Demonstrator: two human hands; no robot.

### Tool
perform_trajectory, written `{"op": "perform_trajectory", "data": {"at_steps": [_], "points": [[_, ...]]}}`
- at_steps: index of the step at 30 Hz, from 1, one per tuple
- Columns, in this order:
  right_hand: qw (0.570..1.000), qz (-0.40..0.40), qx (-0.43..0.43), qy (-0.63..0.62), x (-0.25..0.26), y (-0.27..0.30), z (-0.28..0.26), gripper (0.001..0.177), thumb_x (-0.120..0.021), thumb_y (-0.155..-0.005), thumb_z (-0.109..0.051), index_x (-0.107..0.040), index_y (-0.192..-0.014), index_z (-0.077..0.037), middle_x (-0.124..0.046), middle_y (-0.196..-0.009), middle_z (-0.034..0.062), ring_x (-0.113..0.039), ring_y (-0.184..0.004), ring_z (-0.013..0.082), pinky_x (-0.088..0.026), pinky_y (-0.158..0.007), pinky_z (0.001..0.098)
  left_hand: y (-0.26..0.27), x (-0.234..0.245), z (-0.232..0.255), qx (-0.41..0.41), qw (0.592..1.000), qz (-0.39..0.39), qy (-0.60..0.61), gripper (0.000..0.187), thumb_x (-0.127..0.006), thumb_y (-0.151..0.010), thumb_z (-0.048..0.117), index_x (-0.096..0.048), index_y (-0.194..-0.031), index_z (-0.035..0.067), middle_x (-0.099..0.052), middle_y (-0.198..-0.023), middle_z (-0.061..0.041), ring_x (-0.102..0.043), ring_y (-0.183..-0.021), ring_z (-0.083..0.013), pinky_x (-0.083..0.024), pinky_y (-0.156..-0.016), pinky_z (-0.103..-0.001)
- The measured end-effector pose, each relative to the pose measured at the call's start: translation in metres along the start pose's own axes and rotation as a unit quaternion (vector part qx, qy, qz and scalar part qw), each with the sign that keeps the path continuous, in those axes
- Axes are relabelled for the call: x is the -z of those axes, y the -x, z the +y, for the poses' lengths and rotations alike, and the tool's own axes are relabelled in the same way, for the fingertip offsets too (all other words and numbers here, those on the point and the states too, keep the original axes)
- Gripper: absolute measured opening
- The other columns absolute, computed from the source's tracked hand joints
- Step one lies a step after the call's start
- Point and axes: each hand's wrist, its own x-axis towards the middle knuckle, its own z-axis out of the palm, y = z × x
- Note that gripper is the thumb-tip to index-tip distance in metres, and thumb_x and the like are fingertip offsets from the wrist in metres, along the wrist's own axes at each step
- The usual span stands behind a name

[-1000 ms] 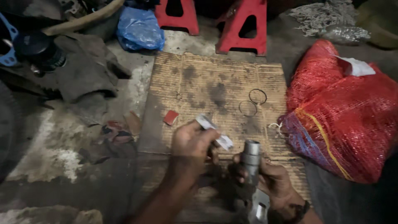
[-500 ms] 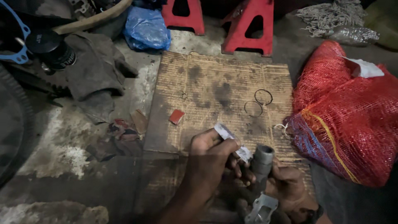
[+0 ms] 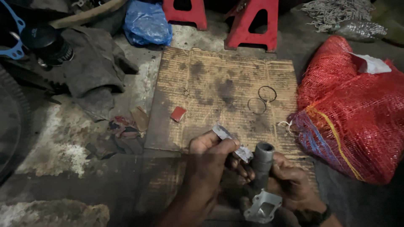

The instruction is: The person scrubs a cylindrical metal part with a small abrasive pad, rotating it to clean different sides. The person then scrubs a larger metal component with a flange, focusing on the edges and surfaces.

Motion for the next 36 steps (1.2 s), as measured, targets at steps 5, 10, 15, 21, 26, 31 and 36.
{"op": "perform_trajectory", "data": {"at_steps": [5,10,15,21,26,31,36], "points": [[0.996,0.050,0.000,0.071,0.001,-0.002,-0.005,0.048,-0.073,-0.089,-0.029,-0.061,-0.117,0.009,-0.070,-0.104,0.0226,-0.069,-0.095,0.0311,-0.056,-0.089,0.0463,0.006,-0.006,0.012,0.033,0.998,0.056,-0.013,0.011,-0.066,-0.087,0.005,-0.066,-0.092,-0.005,-0.066,-0.067,-0.012,-0.063,-0.050,-0.0176,-0.055,-0.048,-0.033],[0.993,0.044,0.008,0.107,-0.017,-0.007,-0.009,0.054,-0.072,-0.091,-0.033,-0.060,-0.120,0.011,-0.071,-0.106,0.0210,-0.071,-0.095,0.0285,-0.057,-0.087,0.0430,0.006,-0.005,0.014,0.049,0.994,0.081,-0.058,0.011,-0.066,-0.085,0.006,-0.066,-0.090,-0.003,-0.068,-0.064,-0.012,-0.062,-0.047,-0.0181,-0.053,-0.045,-0.031],[0.990,0.073,0.015,0.124,-0.028,-0.010,-0.011,0.060,-0.073,-0.089,-0.033,-0.060,-0.129,0.010,-0.072,-0.106,0.0198,-0.070,-0.094,0.0265,-0.056,-0.086,0.0400,0.004,-0.005,0.002,0.000,0.998,0.060,-0.027,0.011,-0.066,-0.087,0.006,-0.067,-0.087,-0.005,-0.067,-0.067,-0.009,-0.063,-0.051,-0.0153,-0.053,-0.046,-0.030],[0.979,0.126,0.005,0.161,-0.030,-0.011,-0.012,0.060,-0.073,-0.082,-0.032,-0.062,-0.128,0.006,-0.074,-0.106,0.0166,-0.072,-0.095,0.0252,-0.058,-0.087,0.0395,0.003,-0.002,0.005,-0.002,0.996,0.088,-0.029,0.011,-0.065,-0.085,0.008,-0.068,-0.086,-0.002,-0.068,-0.066,-0.009,-0.062,-0.051,-0.0161,-0.052,-0.047,-0.029],[0.978,0.123,0.007,0.170,-0.034,-0.012,-0.011,0.053,-0.068,-0.087,-0.027,-0.066,-0.124,0.011,-0.077,-0.105,0.0177,-0.073,-0.092,0.0253,-0.058,-0.083,0.0376,-0.004,-0.002,0.001,-0.009,0.992,0.120,-0.028,0.013,-0.066,-0.084,0.008,-0.072,-0.088,-0.004,-0.066,-0.066,-0.007,-0.060,-0.052,-0.0145,-0.049,-0.049,-0.029],[0.970,0.208,0.011,0.126,-0.030,-0.020,0.000,0.045,-0.064,-0.091,-0.020,-0.068,-0.126,0.008,-0.076,-0.104,0.0189,-0.072,-0.094,0.0267,-0.056,-0.086,0.0401,-0.010,0.003,-0.011,-0.050,0.994,0.071,-0.072,0.011,-0.067,-0.087,0.009,-0.068,-0.086,-0.002,-0.068,-0.068,-0.008,-0.062,-0.057,-0.0151,-0.053,-0.053,-0.030],[0.966,0.218,0.016,0.136,0.013,-0.015,0.023,0.045,-0.064,-0.085,-0.021,-0.072,-0.122,0.004,-0.080,-0.110,0.0169,-0.074,-0.104,0.0263,-0.054,-0.096,0.0383,-0.013,0.010,-0.014,0.008,0.994,0.095,-0.055,0.010,-0.065,-0.086,0.009,-0.066,-0.084,-0.001,-0.068,-0.067,-0.009,-0.065,-0.057,-0.0186,-0.055,-0.056,-0.031]]}}
